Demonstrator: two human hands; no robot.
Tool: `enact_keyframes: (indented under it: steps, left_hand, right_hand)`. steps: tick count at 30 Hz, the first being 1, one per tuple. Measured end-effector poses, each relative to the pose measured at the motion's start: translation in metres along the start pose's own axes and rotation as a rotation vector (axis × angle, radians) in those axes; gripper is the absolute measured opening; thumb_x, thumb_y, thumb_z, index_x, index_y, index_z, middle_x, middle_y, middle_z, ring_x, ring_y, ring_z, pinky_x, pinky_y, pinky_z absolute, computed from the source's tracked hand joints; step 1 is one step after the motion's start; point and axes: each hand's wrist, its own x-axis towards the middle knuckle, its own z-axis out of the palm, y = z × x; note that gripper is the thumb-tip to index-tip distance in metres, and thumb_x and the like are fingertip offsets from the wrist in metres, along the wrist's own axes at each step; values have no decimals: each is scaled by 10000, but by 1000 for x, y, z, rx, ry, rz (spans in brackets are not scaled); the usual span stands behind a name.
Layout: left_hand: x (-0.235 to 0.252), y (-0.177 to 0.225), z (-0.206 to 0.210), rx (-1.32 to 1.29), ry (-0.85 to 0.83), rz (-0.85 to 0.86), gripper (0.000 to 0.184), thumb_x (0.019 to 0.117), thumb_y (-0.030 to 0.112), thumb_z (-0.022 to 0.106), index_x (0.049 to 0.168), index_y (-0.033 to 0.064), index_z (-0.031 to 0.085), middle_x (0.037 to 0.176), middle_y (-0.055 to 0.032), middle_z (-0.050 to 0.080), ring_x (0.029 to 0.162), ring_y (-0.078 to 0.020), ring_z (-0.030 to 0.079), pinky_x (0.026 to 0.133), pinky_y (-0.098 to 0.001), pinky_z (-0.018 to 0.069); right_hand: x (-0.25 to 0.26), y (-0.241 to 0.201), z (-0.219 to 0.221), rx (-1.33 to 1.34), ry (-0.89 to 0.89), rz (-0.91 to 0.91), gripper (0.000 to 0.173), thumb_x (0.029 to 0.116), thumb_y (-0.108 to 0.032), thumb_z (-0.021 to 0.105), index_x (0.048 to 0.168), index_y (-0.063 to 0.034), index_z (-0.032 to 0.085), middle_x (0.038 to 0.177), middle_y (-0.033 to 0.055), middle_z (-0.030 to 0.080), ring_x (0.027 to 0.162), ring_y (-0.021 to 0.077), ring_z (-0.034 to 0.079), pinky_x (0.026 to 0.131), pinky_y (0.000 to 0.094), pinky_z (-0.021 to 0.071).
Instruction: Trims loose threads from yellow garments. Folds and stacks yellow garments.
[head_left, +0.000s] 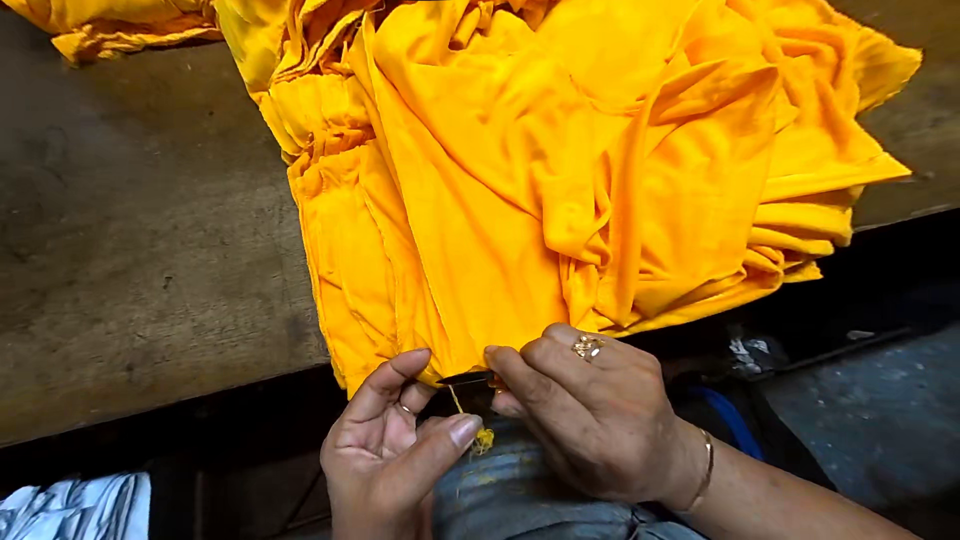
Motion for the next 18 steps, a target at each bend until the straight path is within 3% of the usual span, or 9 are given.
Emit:
enact_keyframes:
  steps: [4,8,10,12,14,18]
  left_hand:
    - [0,-1,0,-1,-25,-2,569,699,-61,866,1234,-28,677,1142,-244,697,990,-259,743,768,-366,656]
    - [0,-1,-3,-19,-58,-14,628,705,-59,855,1294,-9,643,1233,-239,662,1041,-274,727,784,-377,652]
    - [0,-1,-5,-13,-98,-19,553,774,-6,834,1296,27,656,1237,-213,668,1041,-252,722,818,-367,638]
    - [1,-3,-5,11,-113,-13,376,897,72,757,1261,7,688,1140,-216,704,908,-229,738,771,-350,638]
    - [3,-6,-2,39,-89,1,253,975,90,680,1203,-15,713,1047,-213,718,795,-219,740,711,-344,646]
    - [6,-13,7,43,-45,22,174,938,2,697,1102,-11,753,961,-205,729,709,-201,721,674,-332,639]
  right_hand:
    - [3,4,3,54,-17,30,245,1037,-197,542,1001,-33,721,744,33,560,645,162,517,519,286,373]
    - [0,20,-12,247,-47,181,344,1089,-228,427,1054,-26,703,808,19,589,703,93,565,574,237,452]
    - [-5,27,-23,389,-46,270,362,1100,-251,405,1051,-32,689,845,-14,599,742,26,562,615,174,458]
    - [-9,25,-28,610,-65,421,311,1071,-360,500,1006,-103,663,793,-93,564,675,-51,514,565,104,422]
    - [-11,16,-25,782,-61,539,219,972,-347,678,928,-134,652,712,-114,531,586,-58,456,492,95,369]
    - [-5,1,-6,860,-71,659,230,878,-319,805,869,-126,679,646,-90,557,525,-24,481,447,123,392]
